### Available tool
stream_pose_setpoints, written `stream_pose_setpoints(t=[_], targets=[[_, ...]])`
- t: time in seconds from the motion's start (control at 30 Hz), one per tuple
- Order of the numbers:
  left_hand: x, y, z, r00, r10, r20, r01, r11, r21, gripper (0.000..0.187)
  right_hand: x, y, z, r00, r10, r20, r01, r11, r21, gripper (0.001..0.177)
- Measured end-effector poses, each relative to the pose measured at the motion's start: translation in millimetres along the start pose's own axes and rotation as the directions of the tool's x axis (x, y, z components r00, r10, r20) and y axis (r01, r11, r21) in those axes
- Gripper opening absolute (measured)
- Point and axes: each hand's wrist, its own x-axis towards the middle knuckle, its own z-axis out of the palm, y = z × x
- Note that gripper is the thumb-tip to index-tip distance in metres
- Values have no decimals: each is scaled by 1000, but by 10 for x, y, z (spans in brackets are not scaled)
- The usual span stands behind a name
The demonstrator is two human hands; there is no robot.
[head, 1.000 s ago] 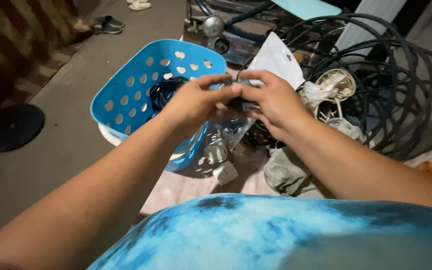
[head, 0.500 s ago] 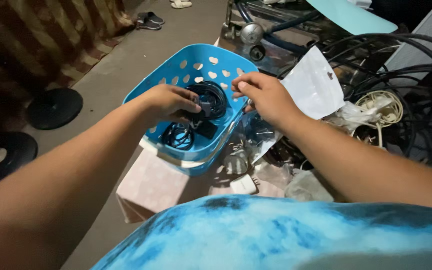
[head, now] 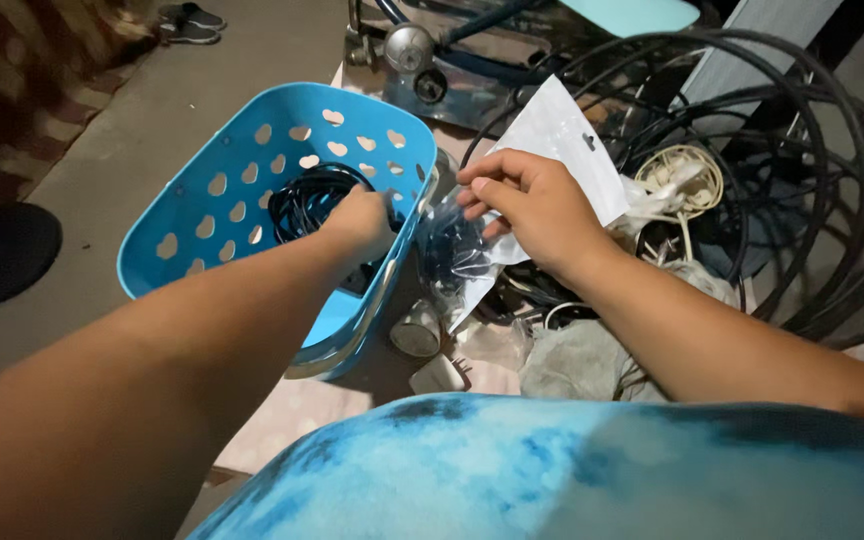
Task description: The person sorts through a pile of tangled cables and small electronics on a table. They pick up individual items, wipe them with a cloth, and place them into a blue basket or a plastic bag.
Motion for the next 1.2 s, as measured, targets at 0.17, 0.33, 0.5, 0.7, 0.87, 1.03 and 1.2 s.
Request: stream_pose_setpoints(t=[0.17,0.33,0.5,0.7,0.87,1.03,1.2], targets=[[108,-90,-38,984,30,174,-31,1000,1,55,-147,-3,-29,1000,12,-12,-12,1000,12,22],[114,12,-511,999,-33,-20,29,981,-193,66,-433,-164,-202,998,19,-60,-19,1000,13,22],[-468,769,-1116,840,35,-542,-403,708,-579,36,-794,-43,-255,996,59,-63,-68,985,-157,25],[-1452,1548,-472,952,164,-260,-293,740,-606,26,-1383,355,47,963,257,84,-32,418,-908,56],[-1821,1177,346,832,-53,-552,-245,857,-453,48,-1710,567,-57,997,-29,73,78,396,-915,55],[-1807,867,438,916,-359,177,400,851,-341,51,-1790,495,-262,995,-80,-51,11,632,-775,27],[-1701,893,491,892,-387,233,448,824,-346,54,-1841,226,-418,984,-157,-84,69,771,-633,25]])
